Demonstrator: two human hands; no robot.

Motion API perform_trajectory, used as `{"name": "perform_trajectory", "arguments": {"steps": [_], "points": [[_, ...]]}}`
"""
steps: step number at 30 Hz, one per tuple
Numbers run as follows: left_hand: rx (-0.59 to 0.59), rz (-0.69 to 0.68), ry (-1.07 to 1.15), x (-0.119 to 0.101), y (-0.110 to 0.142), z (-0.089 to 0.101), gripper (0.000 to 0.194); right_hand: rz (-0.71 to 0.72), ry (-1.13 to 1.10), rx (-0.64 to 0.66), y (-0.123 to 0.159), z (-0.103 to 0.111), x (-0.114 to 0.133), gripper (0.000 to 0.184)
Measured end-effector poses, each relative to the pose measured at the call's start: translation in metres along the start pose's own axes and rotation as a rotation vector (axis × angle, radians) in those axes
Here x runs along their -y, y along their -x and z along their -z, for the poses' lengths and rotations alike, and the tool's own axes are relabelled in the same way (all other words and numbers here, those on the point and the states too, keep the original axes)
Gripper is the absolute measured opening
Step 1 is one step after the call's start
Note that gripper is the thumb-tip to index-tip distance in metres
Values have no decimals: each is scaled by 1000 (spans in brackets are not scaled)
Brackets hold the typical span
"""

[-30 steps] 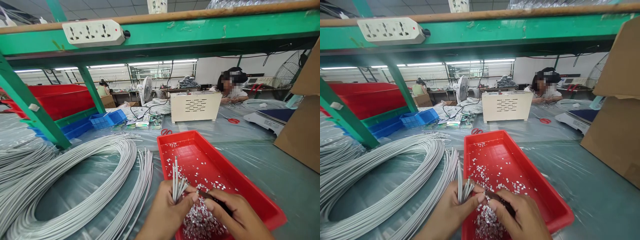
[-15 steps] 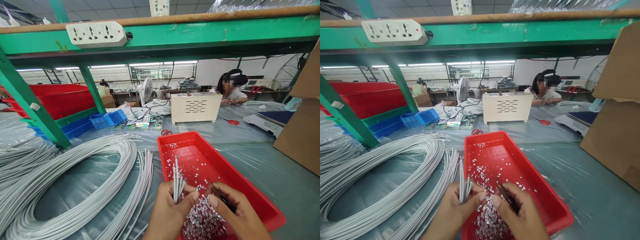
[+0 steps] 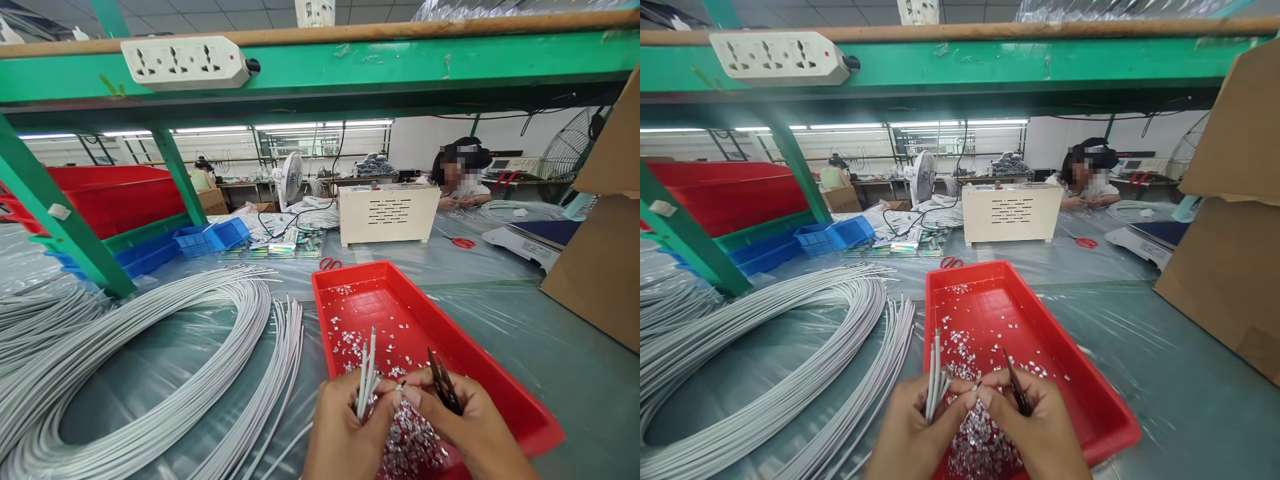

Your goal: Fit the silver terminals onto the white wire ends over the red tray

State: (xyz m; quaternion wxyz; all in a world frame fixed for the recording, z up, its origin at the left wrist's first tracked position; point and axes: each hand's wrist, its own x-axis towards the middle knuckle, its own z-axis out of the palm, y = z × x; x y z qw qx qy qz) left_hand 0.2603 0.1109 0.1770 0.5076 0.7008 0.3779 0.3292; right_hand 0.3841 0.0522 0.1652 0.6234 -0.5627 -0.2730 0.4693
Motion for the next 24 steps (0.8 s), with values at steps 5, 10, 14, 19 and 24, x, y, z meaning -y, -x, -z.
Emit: {"name": "perform_trajectory", "arguments": {"steps": [5,10,14,19,24], "points": [[-6,-135,-148,1,2,-1,23,-4,-38,16,1,-2,3,24],[-30,-192,-216,0,5,-3,27,42,43,-85,0,-1,-4,28],[-9,-134,-155,-1,4,-4,25,61,6,-66,1,-3,-4,26],[41,-67,-83,1,2,-3,21,34,44,-105,4,-6,5,27],[100,-31,-5,2,0,-2,26,11,45,-93,4,-6,7,26]]}}
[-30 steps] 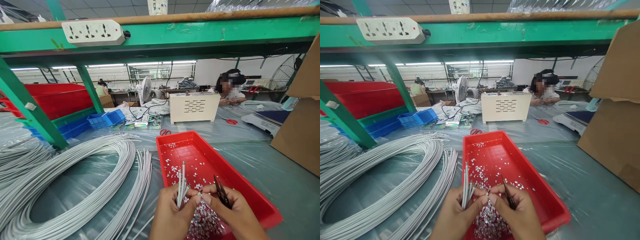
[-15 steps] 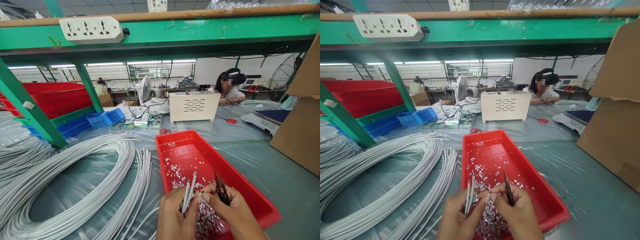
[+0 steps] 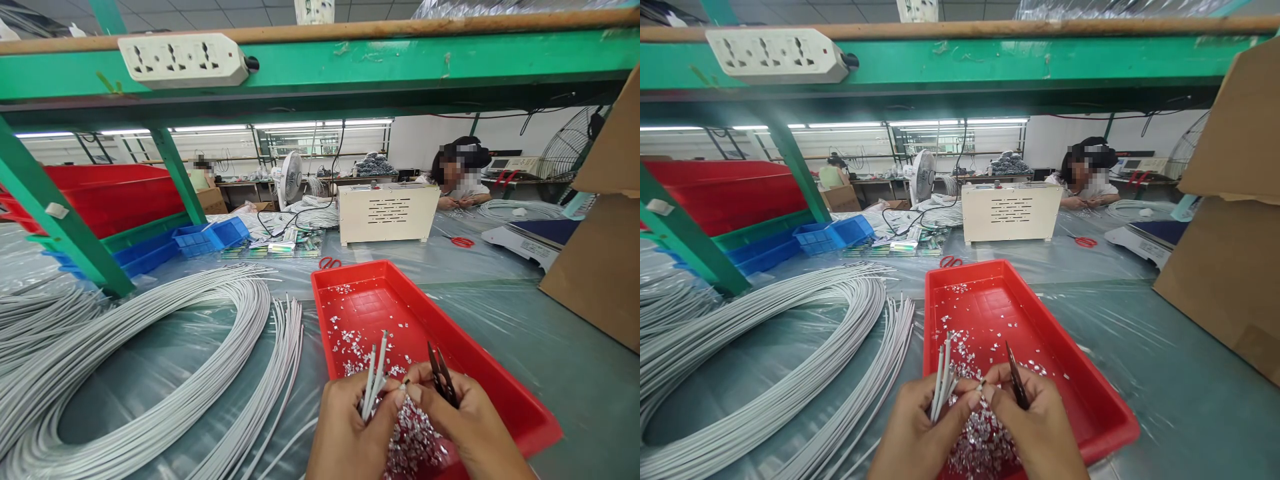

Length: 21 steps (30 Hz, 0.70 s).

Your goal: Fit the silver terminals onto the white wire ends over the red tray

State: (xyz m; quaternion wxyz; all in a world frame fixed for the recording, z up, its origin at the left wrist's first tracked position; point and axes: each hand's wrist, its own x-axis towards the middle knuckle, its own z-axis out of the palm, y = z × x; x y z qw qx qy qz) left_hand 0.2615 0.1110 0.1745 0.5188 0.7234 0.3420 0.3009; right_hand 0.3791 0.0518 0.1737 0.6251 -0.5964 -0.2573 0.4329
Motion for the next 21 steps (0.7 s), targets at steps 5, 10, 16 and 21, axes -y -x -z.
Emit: {"name": "perform_trajectory", "arguments": {"steps": [5,10,16,21], "points": [[-41,21,-2,-4,0,0,20,0,-10,2,-1,0,-3,28],[-25,25,-86,-5,1,1,23,-3,-5,18,-1,0,-4,28],[-20,5,-110,-6,1,6,29,28,49,107,-5,4,-7,29],[-40,-93,-118,-3,3,8,17,216,264,44,-3,11,0,32]]}}
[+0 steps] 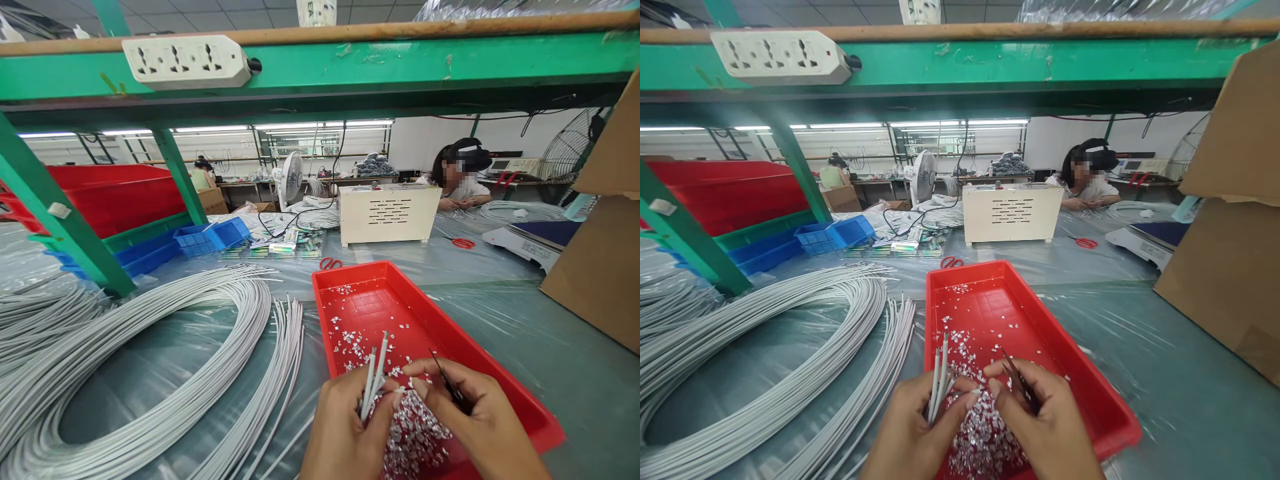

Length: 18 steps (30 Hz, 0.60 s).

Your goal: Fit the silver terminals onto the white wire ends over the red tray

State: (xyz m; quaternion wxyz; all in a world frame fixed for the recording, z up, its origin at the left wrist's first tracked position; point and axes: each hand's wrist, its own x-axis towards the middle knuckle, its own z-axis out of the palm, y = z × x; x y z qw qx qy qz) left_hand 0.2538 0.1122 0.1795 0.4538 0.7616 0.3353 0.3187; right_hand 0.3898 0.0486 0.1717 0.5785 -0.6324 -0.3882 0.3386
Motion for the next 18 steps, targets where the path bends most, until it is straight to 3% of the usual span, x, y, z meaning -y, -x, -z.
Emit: {"name": "perform_trajectory", "arguments": {"steps": [6,15,18], "points": [[-1,-132,-113,1,0,3,18,55,167,157,0,7,3,19],[191,55,22,0,-7,8,31,90,152,137,2,9,6,17],[173,52,30,-1,-6,9,29,114,211,173,0,13,3,17]]}}
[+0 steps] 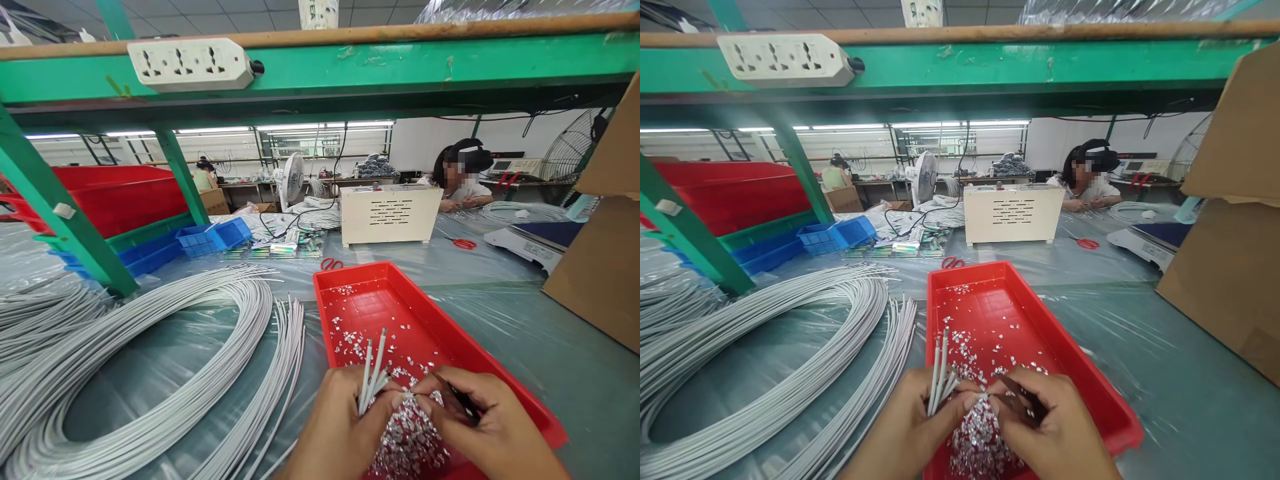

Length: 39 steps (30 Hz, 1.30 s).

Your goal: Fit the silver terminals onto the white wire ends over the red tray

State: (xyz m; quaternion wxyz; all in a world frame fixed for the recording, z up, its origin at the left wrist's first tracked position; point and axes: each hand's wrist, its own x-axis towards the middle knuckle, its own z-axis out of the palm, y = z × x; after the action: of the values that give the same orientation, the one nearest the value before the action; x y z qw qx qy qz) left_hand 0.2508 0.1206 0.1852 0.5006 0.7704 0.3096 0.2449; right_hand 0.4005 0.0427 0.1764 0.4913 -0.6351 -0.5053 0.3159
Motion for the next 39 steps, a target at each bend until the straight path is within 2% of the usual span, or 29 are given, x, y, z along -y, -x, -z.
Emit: {"name": "perform_trajectory", "arguments": {"steps": [4,8,11,14,16,19,21,26,32,37,39], "points": [[-84,-72,-129,-3,2,2,23,65,65,37,-3,7,-6,22],[-95,-121,-257,-6,4,3,25,181,147,43,-5,11,-11,24],[-99,-133,-248,-8,4,2,24,196,153,24,-3,8,-11,30],[-79,-119,-151,-6,3,-1,21,140,120,-35,-1,2,-9,26],[-60,-43,-10,-4,1,-2,19,87,53,-102,1,-2,-6,22],[-65,110,226,-2,-2,-1,26,23,-70,-220,2,-10,-3,27],[-63,157,307,-3,-3,1,30,36,-104,-289,3,-14,-2,25],[-60,224,385,-6,1,0,34,170,-62,-412,4,-19,0,14],[-85,258,355,2,4,-5,46,250,-29,-400,2,-15,-1,8],[25,192,417,-1,2,-2,39,196,-94,-369,3,-14,3,7],[22,165,409,-1,1,-2,36,134,-132,-364,4,-15,4,9]]}}
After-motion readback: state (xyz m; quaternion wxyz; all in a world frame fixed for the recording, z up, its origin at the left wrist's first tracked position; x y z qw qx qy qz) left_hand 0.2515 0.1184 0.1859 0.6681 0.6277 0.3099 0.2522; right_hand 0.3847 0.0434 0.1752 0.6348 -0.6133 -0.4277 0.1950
